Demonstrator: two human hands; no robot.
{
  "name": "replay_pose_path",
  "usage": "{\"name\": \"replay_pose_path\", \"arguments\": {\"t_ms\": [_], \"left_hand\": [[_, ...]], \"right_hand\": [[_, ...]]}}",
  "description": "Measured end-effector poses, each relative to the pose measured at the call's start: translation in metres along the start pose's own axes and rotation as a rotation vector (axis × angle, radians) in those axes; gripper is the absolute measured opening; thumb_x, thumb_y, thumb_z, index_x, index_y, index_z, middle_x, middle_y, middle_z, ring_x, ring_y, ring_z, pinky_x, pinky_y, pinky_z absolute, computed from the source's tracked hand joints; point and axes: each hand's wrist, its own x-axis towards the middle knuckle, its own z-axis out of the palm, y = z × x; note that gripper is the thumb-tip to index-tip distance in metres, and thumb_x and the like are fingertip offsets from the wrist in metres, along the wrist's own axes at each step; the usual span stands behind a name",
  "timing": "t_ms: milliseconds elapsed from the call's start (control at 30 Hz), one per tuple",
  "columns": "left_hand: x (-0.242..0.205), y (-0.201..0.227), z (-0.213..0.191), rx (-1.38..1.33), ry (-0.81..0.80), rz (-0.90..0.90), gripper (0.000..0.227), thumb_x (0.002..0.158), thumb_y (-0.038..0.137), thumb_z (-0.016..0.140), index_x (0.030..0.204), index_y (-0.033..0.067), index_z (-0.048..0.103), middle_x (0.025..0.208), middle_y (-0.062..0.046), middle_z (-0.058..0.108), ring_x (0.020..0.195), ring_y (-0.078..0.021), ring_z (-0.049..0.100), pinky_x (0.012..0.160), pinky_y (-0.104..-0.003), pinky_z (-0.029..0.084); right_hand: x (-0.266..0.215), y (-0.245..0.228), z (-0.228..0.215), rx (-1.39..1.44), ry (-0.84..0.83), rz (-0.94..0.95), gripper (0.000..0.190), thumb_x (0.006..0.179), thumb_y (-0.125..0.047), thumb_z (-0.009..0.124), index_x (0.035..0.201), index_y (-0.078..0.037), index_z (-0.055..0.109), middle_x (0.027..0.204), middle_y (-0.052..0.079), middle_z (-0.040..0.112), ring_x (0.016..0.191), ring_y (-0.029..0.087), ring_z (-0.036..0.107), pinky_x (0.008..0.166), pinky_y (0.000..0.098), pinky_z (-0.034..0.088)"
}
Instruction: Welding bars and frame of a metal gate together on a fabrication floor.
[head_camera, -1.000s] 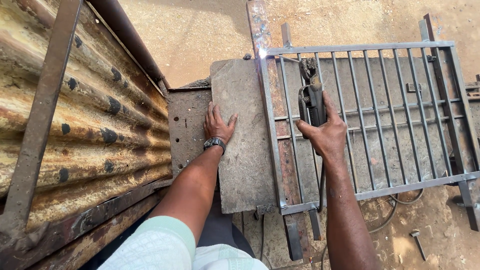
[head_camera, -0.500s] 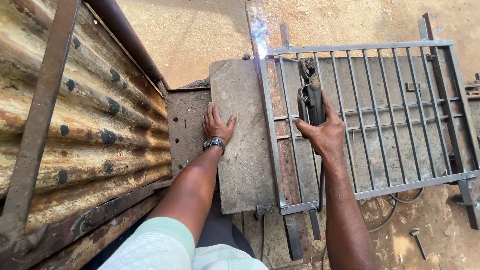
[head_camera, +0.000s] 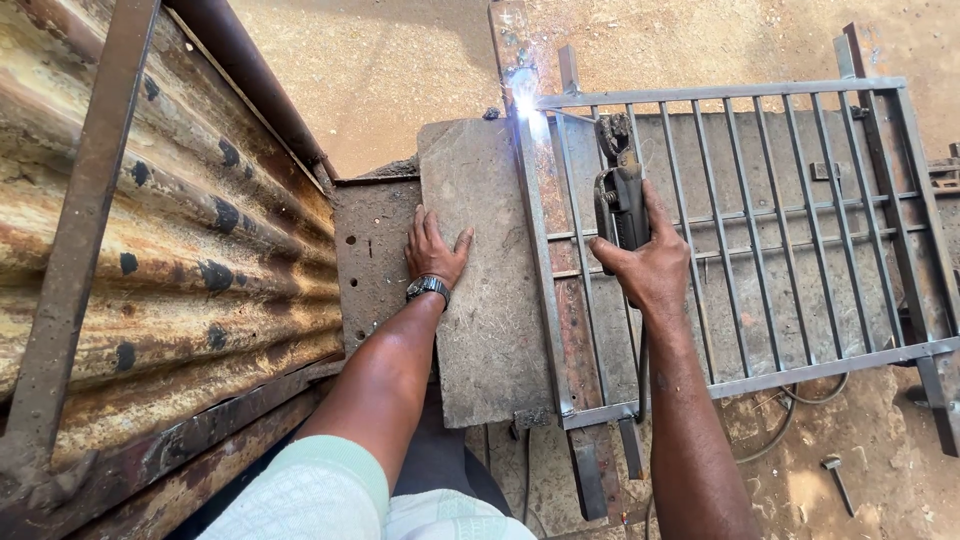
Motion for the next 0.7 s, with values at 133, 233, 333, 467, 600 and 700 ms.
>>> {"name": "replay_pose_path", "arguments": {"t_ms": [133,233,333,467,600,700], "left_hand": [[0.002,-0.002,0.002,0.002,-0.005,0.0,0.09,0.09,0.067,0.063,0.151,0.0066,0.037,0.163,-0.018,0.029,0.148,-0.0368,0.032,0.115,-0.057,0.032],[0.002,-0.001,0.002,0.002,-0.007,-0.003,0.09,0.089,0.067,0.063,0.151,0.0068,0.038,0.162,-0.018,0.029,0.147,-0.0371,0.033,0.115,-0.058,0.032],[0.0,0.0,-0.003,-0.009,0.018,0.005,0.088,0.089,0.066,0.066,0.15,0.0072,0.04,0.162,-0.019,0.032,0.146,-0.0383,0.035,0.114,-0.058,0.034],[-0.005,0.004,-0.005,-0.05,0.039,0.055,0.085,0.087,0.062,0.071,0.147,0.0083,0.043,0.161,-0.019,0.035,0.145,-0.0396,0.039,0.112,-0.058,0.036],[-0.004,0.007,-0.005,-0.058,0.104,0.073,0.081,0.087,0.059,0.073,0.145,0.009,0.046,0.159,-0.021,0.04,0.143,-0.0404,0.041,0.11,-0.06,0.037],[-0.005,0.002,-0.003,-0.04,0.107,0.078,0.081,0.088,0.061,0.072,0.145,0.0092,0.046,0.158,-0.02,0.041,0.144,-0.0391,0.04,0.109,-0.063,0.036]], "right_hand": [[0.001,0.0,0.0,0.006,0.003,-0.019,0.095,0.071,-0.017,0.084,0.155,-0.005,0.042,0.111,0.023,0.073,0.082,0.02,0.077,0.066,0.0321,0.068],[-0.001,-0.004,0.0,0.011,0.003,0.005,0.095,0.071,-0.017,0.083,0.155,-0.006,0.043,0.108,0.023,0.074,0.081,0.021,0.077,0.066,0.0323,0.068],[-0.002,-0.01,0.001,0.018,0.001,0.035,0.096,0.07,-0.018,0.083,0.156,-0.008,0.041,0.108,0.021,0.074,0.08,0.022,0.078,0.065,0.0333,0.063],[-0.002,-0.008,-0.003,-0.009,0.048,0.08,0.1,0.067,-0.022,0.084,0.156,-0.01,0.041,0.117,0.02,0.072,0.089,0.023,0.077,0.07,0.0346,0.067],[-0.001,-0.002,-0.003,-0.038,0.07,-0.014,0.098,0.067,-0.022,0.083,0.156,-0.009,0.044,0.125,0.023,0.071,0.106,0.027,0.075,0.093,0.037,0.062],[-0.005,-0.001,-0.004,-0.056,0.065,-0.038,0.099,0.067,-0.024,0.085,0.155,-0.006,0.043,0.128,0.025,0.069,0.108,0.028,0.074,0.096,0.0379,0.06]]}}
